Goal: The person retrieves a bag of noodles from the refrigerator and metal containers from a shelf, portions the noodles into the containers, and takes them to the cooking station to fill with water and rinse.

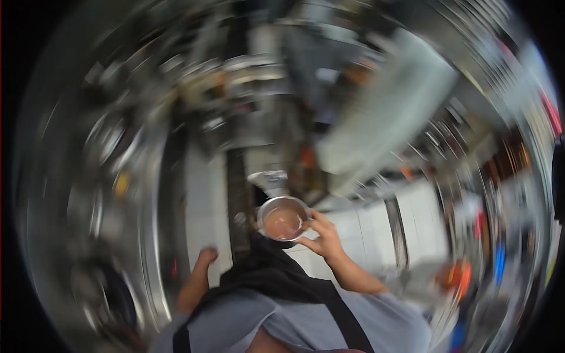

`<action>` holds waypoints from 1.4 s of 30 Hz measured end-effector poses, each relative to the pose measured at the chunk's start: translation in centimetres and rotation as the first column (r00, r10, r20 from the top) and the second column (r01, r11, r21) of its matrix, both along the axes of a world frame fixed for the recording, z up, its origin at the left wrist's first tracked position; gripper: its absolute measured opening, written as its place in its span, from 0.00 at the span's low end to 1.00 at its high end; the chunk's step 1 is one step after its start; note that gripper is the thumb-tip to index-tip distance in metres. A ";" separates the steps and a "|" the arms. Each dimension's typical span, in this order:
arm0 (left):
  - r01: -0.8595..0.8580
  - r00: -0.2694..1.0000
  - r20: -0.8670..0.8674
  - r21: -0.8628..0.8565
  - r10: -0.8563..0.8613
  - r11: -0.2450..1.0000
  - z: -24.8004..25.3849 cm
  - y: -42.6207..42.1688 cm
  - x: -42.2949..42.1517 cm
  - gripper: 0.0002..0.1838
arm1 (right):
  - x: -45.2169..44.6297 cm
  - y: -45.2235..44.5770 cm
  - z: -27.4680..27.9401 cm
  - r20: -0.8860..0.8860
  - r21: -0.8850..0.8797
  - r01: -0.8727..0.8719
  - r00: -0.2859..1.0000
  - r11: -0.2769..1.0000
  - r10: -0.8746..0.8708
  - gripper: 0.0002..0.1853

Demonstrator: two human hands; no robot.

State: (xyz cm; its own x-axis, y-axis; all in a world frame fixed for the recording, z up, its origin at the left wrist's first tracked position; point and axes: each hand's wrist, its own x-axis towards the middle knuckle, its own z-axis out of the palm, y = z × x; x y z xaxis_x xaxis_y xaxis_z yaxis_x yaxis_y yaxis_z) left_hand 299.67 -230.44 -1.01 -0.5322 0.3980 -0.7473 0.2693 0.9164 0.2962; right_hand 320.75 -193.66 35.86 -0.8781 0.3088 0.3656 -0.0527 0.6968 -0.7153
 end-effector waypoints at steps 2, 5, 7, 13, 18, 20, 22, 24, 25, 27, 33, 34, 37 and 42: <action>-0.042 0.969 -0.229 0.232 0.096 0.972 2.0 -0.7 2.2 0.13 | -4.5 -1.2 -0.9 -0.029 0.024 -0.137 0.990 0.990 0.137 0.20; -0.450 0.827 -0.146 0.408 0.544 0.794 4.5 -5.1 5.7 0.16 | -11.2 -3.8 -2.8 -0.016 -0.108 -0.309 0.951 0.945 0.309 0.19; -0.481 0.852 -0.155 0.152 0.501 0.864 2.3 -9.1 8.1 0.14 | -15.4 -4.6 -2.9 -0.039 -0.080 -0.409 0.913 0.909 0.407 0.20; -0.603 0.795 -0.123 -0.262 0.594 0.753 -0.4 -17.8 12.8 0.12 | -29.2 -7.5 -3.4 -0.069 0.025 -0.606 0.793 0.795 0.606 0.17; -0.967 0.023 0.348 -0.229 0.937 0.108 0.4 -18.2 7.9 0.08 | -41.1 -11.4 -3.1 -0.086 0.018 -0.742 0.667 0.670 0.740 0.17; -0.988 0.151 0.364 0.062 0.919 0.138 2.6 -17.3 5.8 0.08 | -45.1 -13.6 -3.1 -0.088 0.074 -0.777 0.620 0.626 0.780 0.17; -0.952 0.238 0.314 0.262 0.919 0.157 3.6 -15.8 3.9 0.07 | -48.3 -16.8 -1.9 -0.083 0.083 -0.819 0.563 0.568 0.823 0.17; -0.966 0.000 0.376 0.239 0.927 -0.097 3.6 -14.1 3.2 0.04 | -52.0 -19.8 -2.0 -0.074 0.057 -0.863 0.497 0.501 0.865 0.17; -0.973 -0.078 0.448 0.158 0.891 -0.165 2.9 -13.8 3.1 0.07 | -53.6 -21.7 -1.8 -0.084 0.068 -0.886 0.453 0.459 0.887 0.17; -0.940 0.340 0.406 0.130 0.848 0.315 -1.4 -13.3 4.5 0.09 | -56.1 -25.2 -1.9 -0.069 0.076 -0.880 0.464 0.468 0.883 0.15; -0.895 -0.374 0.530 -0.421 0.761 -0.146 -7.9 -15.3 11.2 0.11 | -62.3 -40.6 -0.4 -0.144 -0.175 -0.919 0.379 0.353 0.914 0.13; -0.854 -0.513 0.461 -0.363 0.724 -0.373 -5.0 -16.3 12.0 0.10 | -63.7 -43.1 -0.4 -0.114 -0.153 -0.930 0.351 0.333 0.929 0.13; -0.643 -0.733 0.405 -0.147 0.547 -0.752 0.3 -17.9 12.7 0.09 | -66.6 -51.6 0.1 -0.114 -0.097 -0.952 0.299 0.289 0.947 0.13; -0.168 -0.881 0.419 0.155 0.219 -0.974 3.1 -15.4 12.6 0.12 | -68.1 -64.6 2.0 -0.123 0.065 -0.950 0.296 0.305 0.947 0.18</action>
